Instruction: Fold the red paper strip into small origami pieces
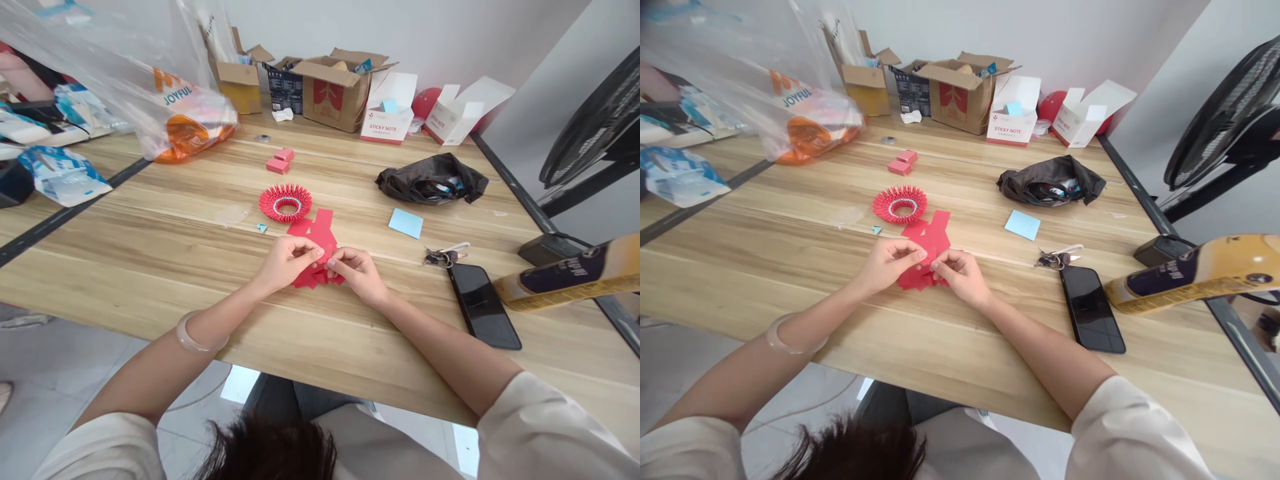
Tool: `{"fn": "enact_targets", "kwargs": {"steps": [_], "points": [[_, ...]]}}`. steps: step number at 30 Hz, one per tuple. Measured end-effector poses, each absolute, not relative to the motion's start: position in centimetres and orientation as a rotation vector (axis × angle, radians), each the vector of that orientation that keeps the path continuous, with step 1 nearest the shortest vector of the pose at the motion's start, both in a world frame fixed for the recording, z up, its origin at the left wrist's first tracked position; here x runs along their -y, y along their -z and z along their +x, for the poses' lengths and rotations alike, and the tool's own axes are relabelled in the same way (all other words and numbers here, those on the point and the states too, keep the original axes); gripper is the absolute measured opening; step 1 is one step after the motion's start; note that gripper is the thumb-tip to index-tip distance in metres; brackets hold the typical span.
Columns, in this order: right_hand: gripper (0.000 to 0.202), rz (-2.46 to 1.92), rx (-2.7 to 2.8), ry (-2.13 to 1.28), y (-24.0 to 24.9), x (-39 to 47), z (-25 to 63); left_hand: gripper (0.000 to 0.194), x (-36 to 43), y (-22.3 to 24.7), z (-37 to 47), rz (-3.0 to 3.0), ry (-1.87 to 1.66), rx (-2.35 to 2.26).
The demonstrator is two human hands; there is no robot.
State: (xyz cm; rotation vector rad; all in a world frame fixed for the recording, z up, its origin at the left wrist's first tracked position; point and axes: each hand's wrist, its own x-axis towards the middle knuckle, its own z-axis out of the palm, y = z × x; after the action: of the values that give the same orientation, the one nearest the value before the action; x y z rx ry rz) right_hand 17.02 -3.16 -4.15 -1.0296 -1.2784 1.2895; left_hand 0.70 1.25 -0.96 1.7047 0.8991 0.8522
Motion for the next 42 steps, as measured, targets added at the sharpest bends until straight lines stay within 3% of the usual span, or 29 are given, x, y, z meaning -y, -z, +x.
{"fn": "enact_targets", "kwargs": {"steps": [6, 15, 42], "points": [[0.026, -0.991, 1.277, -1.299, 4.14, 3.10, 17.07, 0.028, -1.73, 1.26, 0.82, 1.479, -0.848, -0.919], [0.025, -1.035, 1.265, -1.263, 4.55, 3.09, 17.03, 0.014, -1.57, 1.03, 0.70, 1.532, -0.776, -0.915], [0.019, -1.012, 1.145, -1.258, 5.10, 2.86, 17.15, 0.012, -1.59, 1.03, 0.66, 1.579, -0.729, -0.920]]}}
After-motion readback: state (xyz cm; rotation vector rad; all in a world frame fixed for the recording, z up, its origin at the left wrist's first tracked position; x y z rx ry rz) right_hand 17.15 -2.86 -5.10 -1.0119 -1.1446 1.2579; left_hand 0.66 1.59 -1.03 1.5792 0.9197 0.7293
